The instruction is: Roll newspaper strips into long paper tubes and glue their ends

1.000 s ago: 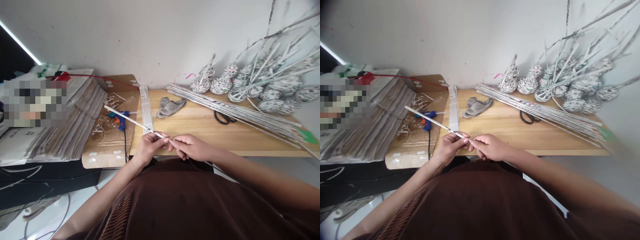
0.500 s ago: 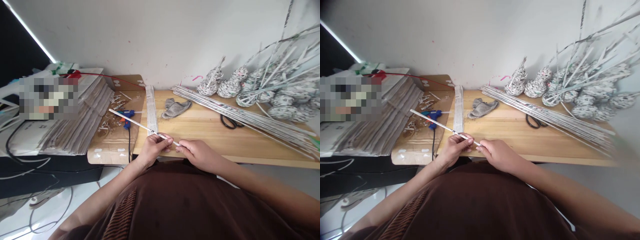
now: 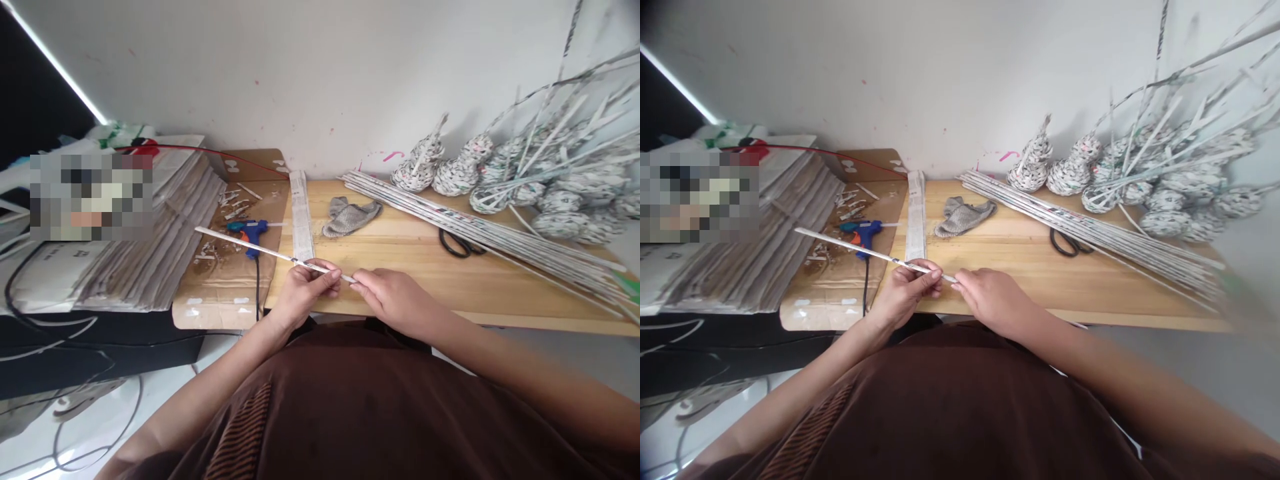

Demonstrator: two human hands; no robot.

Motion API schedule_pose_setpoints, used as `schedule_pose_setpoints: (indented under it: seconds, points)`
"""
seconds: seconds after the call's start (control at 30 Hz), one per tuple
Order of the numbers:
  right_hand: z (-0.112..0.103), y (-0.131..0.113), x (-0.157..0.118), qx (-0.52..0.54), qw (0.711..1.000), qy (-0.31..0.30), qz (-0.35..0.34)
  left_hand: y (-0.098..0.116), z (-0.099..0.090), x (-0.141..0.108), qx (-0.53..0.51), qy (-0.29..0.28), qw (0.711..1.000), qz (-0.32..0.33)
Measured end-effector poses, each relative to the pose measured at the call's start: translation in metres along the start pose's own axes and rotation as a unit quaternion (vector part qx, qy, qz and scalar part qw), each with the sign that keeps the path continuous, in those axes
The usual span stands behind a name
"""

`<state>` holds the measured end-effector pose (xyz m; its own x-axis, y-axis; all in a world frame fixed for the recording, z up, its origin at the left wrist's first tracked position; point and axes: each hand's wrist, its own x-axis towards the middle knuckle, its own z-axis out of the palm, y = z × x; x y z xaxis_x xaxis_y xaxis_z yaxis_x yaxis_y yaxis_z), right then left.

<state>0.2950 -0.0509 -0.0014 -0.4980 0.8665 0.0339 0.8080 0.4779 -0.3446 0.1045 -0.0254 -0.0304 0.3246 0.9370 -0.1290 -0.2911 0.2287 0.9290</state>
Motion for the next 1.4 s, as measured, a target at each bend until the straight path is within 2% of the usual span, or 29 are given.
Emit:
schedule_pose_setpoints:
  seconds: [0.13,0.33,0.57,0.63,0.7,0.83,0.93,1.0,1.17,1.23,1.4]
  points:
    - [0.000,0.000,0.002,-0.042,0.999,0.008,-0.007,-0.001,0.000,0.003,0.008,-0.003,1.000,0.010]
    - [0.001,0.002,0.002,0.033,0.999,0.041,0.000,-0.002,0.001,0.005,0.011,-0.019,1.000,0.006]
    - [0.005,0.004,0.006,0.030,0.998,0.050,-0.009,0.003,0.003,0.009,0.005,-0.030,1.000,-0.002]
    - [0.002,0.009,0.006,0.025,0.996,0.088,-0.015,0.007,-0.001,0.014,0.011,-0.026,1.000,0.009]
    - [-0.005,0.018,0.004,0.011,0.988,0.155,-0.015,0.013,-0.005,0.019,0.030,-0.017,0.999,0.019]
    - [-0.028,0.042,-0.005,-0.025,0.951,0.307,0.023,0.032,-0.013,0.035,0.075,0.007,0.996,0.037]
    - [-0.039,0.052,-0.013,-0.051,0.927,0.367,0.054,0.045,-0.015,0.051,0.081,-0.004,0.995,0.062]
    - [-0.041,0.052,-0.017,-0.066,0.923,0.373,0.072,0.054,-0.014,0.064,0.084,-0.018,0.993,0.080]
    - [-0.035,0.042,-0.018,-0.090,0.937,0.318,0.111,0.075,-0.004,0.095,0.110,-0.039,0.988,0.103]
    - [-0.031,0.041,-0.015,-0.096,0.937,0.316,0.114,0.079,0.000,0.105,0.114,-0.054,0.985,0.116]
    - [-0.025,0.045,-0.007,-0.101,0.937,0.305,0.136,0.068,-0.002,0.117,0.066,-0.096,0.985,0.129]
